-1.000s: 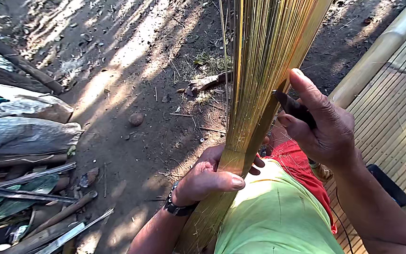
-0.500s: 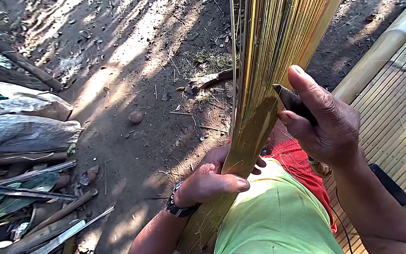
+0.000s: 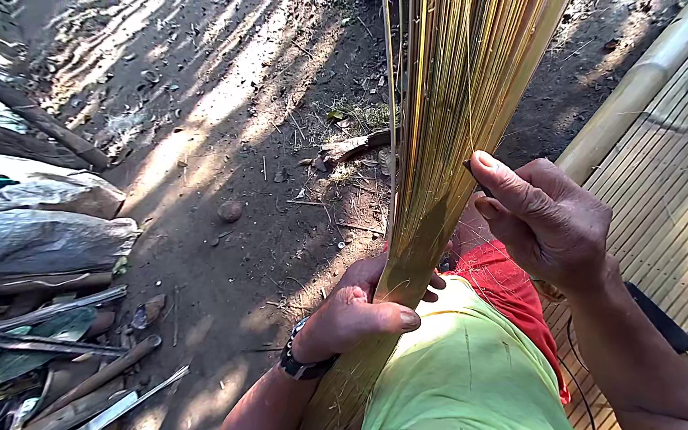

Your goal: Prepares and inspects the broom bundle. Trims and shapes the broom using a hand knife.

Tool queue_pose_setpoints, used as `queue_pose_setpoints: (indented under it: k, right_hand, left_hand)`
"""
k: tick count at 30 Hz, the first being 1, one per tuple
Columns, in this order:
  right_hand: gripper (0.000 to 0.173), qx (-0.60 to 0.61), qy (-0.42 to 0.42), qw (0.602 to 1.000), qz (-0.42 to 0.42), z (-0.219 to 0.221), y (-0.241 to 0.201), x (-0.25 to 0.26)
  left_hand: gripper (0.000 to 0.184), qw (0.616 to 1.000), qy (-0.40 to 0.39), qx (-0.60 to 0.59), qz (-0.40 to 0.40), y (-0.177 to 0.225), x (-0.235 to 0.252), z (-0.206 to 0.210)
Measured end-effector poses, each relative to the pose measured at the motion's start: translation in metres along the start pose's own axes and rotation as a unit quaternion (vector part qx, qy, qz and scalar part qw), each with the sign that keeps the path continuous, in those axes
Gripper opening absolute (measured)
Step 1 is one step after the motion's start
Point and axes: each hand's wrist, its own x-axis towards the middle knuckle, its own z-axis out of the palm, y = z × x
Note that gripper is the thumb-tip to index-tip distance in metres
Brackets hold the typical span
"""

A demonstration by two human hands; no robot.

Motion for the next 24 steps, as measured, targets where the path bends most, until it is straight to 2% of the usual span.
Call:
queue_pose_setpoints:
  k: [11, 24]
  right_hand:
    - [0.045, 0.009, 0.024, 0.999, 0.026, -0.027, 0.007, 0.024]
    - [0.043, -0.067, 0.063, 0.995, 0.029, -0.053, 0.016, 0.034]
  left_hand:
    - [0.049, 0.999, -0.025, 0.045, 0.009, -0.004, -0.008, 0.011]
    - [0.049, 0.998, -0.049, 0.051, -0.001, -0.013, -0.006, 0.012]
